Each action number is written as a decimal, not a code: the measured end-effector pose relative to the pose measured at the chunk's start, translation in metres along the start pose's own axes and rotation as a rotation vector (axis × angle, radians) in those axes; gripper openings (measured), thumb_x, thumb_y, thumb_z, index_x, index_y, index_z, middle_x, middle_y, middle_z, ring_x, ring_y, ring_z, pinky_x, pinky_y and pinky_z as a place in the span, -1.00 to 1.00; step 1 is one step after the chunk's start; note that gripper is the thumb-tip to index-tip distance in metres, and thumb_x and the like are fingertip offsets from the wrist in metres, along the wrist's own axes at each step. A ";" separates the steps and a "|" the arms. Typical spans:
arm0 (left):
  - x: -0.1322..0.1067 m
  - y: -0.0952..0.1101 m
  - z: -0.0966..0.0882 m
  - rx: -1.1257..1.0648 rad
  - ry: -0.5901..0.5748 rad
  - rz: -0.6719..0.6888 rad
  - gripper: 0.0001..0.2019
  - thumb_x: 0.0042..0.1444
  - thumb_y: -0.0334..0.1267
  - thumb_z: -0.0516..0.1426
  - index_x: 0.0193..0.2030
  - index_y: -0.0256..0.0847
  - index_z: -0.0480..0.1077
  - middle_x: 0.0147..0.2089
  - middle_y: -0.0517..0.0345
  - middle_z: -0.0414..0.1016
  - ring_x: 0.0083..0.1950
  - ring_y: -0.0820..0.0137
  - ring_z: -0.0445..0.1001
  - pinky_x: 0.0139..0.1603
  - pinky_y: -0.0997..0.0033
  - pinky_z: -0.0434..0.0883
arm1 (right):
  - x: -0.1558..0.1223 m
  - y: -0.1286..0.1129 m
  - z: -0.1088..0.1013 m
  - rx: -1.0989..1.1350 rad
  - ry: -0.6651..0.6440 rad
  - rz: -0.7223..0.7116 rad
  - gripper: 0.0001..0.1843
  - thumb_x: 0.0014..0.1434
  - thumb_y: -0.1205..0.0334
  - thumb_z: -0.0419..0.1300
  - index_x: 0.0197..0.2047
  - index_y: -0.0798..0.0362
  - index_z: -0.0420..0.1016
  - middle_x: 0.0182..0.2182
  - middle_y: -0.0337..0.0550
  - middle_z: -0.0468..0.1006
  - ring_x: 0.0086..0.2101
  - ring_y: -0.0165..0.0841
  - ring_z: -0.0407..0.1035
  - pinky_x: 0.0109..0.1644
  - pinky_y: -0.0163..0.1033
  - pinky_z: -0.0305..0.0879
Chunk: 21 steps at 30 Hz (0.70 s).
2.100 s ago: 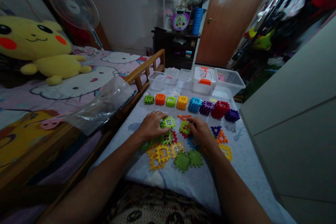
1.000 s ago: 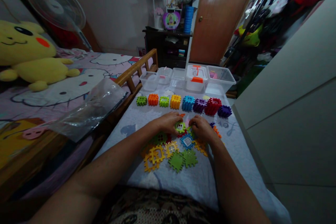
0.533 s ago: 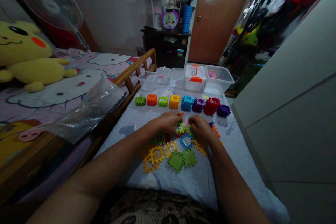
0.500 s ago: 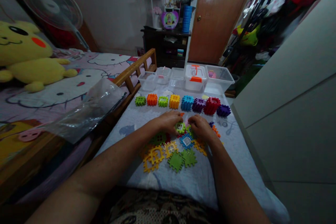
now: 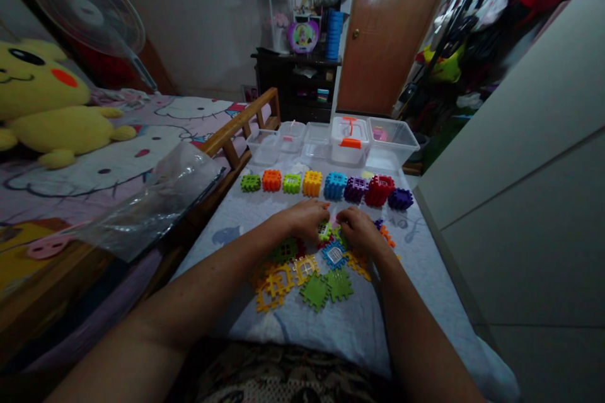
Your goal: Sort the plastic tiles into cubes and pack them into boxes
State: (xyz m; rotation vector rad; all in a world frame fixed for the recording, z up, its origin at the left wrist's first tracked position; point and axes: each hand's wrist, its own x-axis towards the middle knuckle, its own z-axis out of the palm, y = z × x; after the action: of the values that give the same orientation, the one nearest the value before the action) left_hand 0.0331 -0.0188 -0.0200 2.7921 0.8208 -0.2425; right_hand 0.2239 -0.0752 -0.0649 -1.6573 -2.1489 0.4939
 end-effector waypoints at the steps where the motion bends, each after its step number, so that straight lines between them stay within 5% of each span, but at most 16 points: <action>1: 0.000 0.001 0.000 0.016 -0.001 0.001 -0.47 -0.18 0.00 0.32 -0.05 -0.18 0.51 0.04 -0.03 0.49 0.05 0.08 0.42 0.07 0.21 0.35 | 0.000 0.000 0.000 -0.001 -0.001 0.001 -0.76 0.18 0.44 0.08 -0.17 0.15 0.56 -0.23 -0.04 0.51 -0.20 -0.31 0.37 -0.06 -0.28 0.21; 8: -0.019 -0.001 -0.011 0.043 0.134 0.021 -0.48 -0.12 0.08 0.28 -0.05 -0.19 0.50 0.00 -0.02 0.49 0.04 0.10 0.41 0.07 0.20 0.33 | 0.000 0.000 0.000 0.019 0.009 0.019 -0.78 0.19 0.43 0.08 -0.20 0.13 0.55 -0.25 -0.07 0.51 -0.21 -0.33 0.36 -0.08 -0.29 0.21; 14: -0.039 -0.072 -0.038 0.102 0.300 -0.182 -0.50 -0.06 -0.02 0.24 0.02 -0.22 0.46 0.00 -0.02 0.47 0.05 0.15 0.38 0.13 0.22 0.29 | -0.001 0.000 0.000 0.025 0.009 0.024 -0.78 0.19 0.44 0.08 -0.19 0.12 0.55 -0.23 -0.07 0.51 -0.20 -0.32 0.37 -0.06 -0.28 0.22; 18: -0.032 -0.116 -0.052 0.130 0.225 -0.334 -0.45 -0.09 -0.01 0.26 0.04 -0.24 0.47 0.02 -0.03 0.47 0.08 0.12 0.38 0.14 0.24 0.29 | -0.001 -0.002 -0.001 0.022 0.005 0.026 -0.78 0.18 0.44 0.09 -0.18 0.13 0.54 -0.22 -0.07 0.51 -0.19 -0.32 0.37 -0.05 -0.28 0.22; 21: -0.022 -0.126 -0.057 0.146 0.163 -0.358 -0.43 -0.11 -0.02 0.26 0.07 -0.23 0.47 0.08 -0.02 0.46 0.11 0.12 0.37 0.15 0.26 0.29 | -0.001 -0.003 -0.002 0.018 0.004 0.035 -0.79 0.18 0.44 0.09 -0.18 0.13 0.54 -0.23 -0.07 0.50 -0.20 -0.32 0.37 -0.06 -0.28 0.22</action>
State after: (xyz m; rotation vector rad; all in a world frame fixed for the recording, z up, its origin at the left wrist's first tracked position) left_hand -0.0487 0.0881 0.0186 2.8069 1.3958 -0.1377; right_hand 0.2227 -0.0770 -0.0623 -1.6870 -2.1101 0.5187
